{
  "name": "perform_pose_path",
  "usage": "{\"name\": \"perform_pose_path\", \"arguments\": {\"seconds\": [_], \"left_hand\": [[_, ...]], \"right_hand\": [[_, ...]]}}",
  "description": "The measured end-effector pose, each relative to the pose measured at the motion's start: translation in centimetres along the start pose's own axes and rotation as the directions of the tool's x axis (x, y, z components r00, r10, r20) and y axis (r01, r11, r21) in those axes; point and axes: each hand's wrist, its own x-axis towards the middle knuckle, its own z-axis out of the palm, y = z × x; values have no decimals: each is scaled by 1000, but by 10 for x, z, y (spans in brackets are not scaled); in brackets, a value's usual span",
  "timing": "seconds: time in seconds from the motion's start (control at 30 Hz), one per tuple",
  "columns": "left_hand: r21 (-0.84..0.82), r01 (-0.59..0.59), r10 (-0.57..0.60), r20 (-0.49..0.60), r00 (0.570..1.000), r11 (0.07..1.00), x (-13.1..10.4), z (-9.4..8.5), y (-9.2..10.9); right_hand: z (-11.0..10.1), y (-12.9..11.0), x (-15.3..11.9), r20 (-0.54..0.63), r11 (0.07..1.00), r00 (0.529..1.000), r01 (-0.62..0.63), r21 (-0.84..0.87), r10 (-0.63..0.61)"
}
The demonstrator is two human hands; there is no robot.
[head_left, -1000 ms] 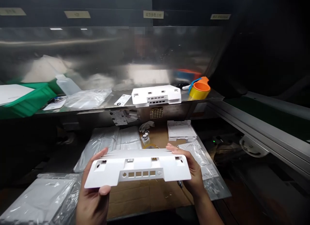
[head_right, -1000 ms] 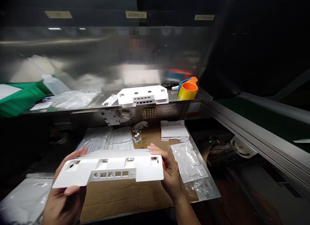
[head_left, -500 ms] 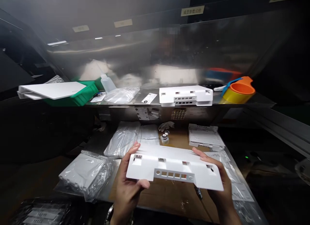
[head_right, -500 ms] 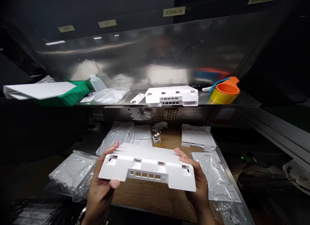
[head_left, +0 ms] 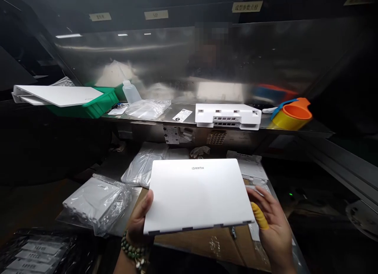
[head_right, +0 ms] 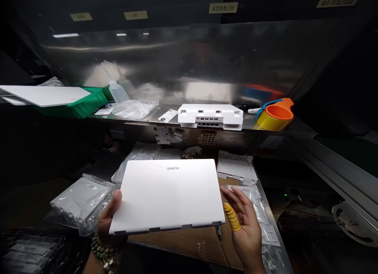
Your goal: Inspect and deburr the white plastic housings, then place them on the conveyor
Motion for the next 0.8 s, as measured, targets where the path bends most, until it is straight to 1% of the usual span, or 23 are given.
{"name": "perform_pose_path", "arguments": {"seconds": [0.03,0.1,0.17,0.27,0.47,0.53,0.6,0.67,0.73,0.8], "left_hand": [[27,-21,21,9,1000,999,-1,-2,-2],[79,-50,49,15,999,996,-4,-3,-4],[104,-54,56,-7,998,993,-6,-1,-4],[110,-52,56,-35,998,993,-9,6,-3],[114,-50,57,-62,996,992,-21,21,6],[126,-86,94,-59,994,988,-22,29,12],[193,-191,201,-35,979,962,-19,37,19],[314,-296,304,23,952,902,-13,43,26],[441,-322,322,76,944,838,-7,46,32],[508,-273,266,88,960,817,-2,48,35]], "right_hand": [[-3,0,-2,30,997,997,-70,-12,70],[-10,-1,-6,100,991,986,-131,-20,133],[-16,-3,-8,138,991,981,-133,-17,134],[-18,-7,-8,162,991,977,-131,-41,136],[-18,-10,-8,156,991,978,-134,-30,137],[-19,-8,-10,154,987,975,-159,-26,161],[-20,-6,-12,135,981,971,-195,-21,196],[-20,-4,-13,134,976,966,-218,-24,219],[-19,-1,-14,146,973,962,-230,-37,233],[-18,0,-14,148,968,957,-246,-50,251]]}}
